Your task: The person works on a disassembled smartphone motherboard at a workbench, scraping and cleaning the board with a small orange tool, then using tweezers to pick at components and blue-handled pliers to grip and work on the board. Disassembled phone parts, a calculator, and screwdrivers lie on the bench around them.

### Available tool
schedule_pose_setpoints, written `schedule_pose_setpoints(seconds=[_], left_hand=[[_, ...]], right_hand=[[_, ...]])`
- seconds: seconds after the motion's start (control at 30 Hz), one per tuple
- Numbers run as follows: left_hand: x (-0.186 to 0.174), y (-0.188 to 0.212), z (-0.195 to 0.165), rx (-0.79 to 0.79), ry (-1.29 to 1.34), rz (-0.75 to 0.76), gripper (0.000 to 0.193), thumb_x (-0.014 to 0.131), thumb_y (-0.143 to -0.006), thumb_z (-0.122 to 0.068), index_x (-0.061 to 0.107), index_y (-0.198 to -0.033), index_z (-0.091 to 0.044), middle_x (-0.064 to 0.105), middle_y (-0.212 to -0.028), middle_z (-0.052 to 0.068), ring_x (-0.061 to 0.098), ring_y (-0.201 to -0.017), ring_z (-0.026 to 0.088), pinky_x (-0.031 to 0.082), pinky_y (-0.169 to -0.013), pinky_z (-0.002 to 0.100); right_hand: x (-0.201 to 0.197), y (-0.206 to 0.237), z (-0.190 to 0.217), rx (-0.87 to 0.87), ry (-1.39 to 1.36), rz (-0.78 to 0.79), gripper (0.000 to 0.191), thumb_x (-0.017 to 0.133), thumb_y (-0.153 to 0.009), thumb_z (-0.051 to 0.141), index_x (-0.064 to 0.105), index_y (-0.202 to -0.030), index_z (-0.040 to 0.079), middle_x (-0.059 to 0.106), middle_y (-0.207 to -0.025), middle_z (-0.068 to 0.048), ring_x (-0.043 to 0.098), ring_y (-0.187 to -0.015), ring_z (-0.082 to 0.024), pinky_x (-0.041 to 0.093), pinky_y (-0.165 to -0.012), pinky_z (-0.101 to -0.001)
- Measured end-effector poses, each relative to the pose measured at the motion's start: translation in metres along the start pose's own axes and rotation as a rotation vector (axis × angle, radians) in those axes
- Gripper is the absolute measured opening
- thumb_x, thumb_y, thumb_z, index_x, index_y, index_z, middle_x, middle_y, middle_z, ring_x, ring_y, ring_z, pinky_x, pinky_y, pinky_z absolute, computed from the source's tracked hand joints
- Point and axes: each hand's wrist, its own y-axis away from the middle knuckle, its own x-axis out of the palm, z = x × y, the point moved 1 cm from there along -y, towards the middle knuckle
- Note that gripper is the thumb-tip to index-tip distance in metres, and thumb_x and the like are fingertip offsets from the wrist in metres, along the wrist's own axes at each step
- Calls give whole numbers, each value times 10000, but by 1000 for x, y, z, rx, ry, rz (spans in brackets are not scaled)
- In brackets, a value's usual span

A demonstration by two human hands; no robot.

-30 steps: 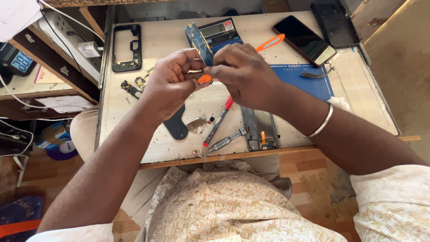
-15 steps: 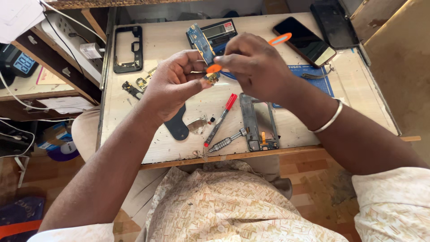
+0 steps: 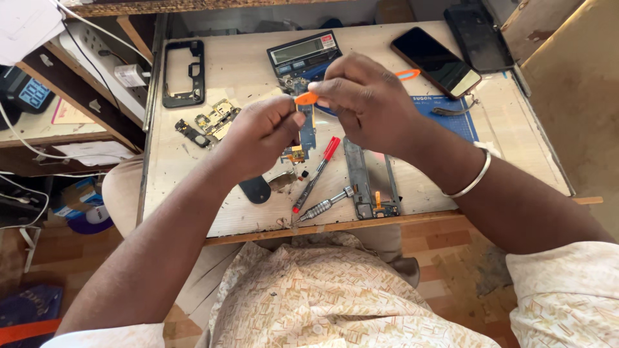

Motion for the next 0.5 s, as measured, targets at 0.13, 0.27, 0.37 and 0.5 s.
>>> schedule_pose_setpoints(seconds=[0.13, 0.27, 0.37, 0.5], left_hand=[[0, 3, -8, 12, -60, -33, 263, 586, -1067, -197, 549, -863, -36, 489, -645, -11, 441, -600, 74, 423, -527, 290], [0, 2, -8, 89, -68, -44, 238, 585, -1061, -171, 546, -867, -38, 473, -647, -27, 424, -605, 67, 408, -521, 291], [0, 2, -5, 54, -38, -41, 247, 582, -1060, -173, 547, -852, -44, 465, -640, -34, 415, -593, 58, 396, -505, 287], [0, 3, -5, 76, -60, -41, 255, 597, -1054, -166, 542, -840, -40, 445, -622, -23, 394, -585, 62, 372, -497, 290]], right_hand=[[4, 3, 1, 7, -4, -48, 248, 735, -982, -72, 688, -1203, 31, 628, -1082, -115, 655, -916, -265, 541, -770, -366], [2, 2, 3, 0, 34, -23, 221, 724, -969, -77, 684, -1159, 28, 627, -1078, -125, 660, -899, -271, 539, -751, -375], [1, 2, 4, 69, 49, -33, 185, 728, -998, -56, 690, -1161, 24, 629, -1073, -127, 660, -866, -249, 528, -722, -361], [3, 3, 5, -108, 53, -9, 206, 738, -978, -11, 697, -1179, 11, 606, -1049, -111, 646, -898, -279, 529, -777, -392]])
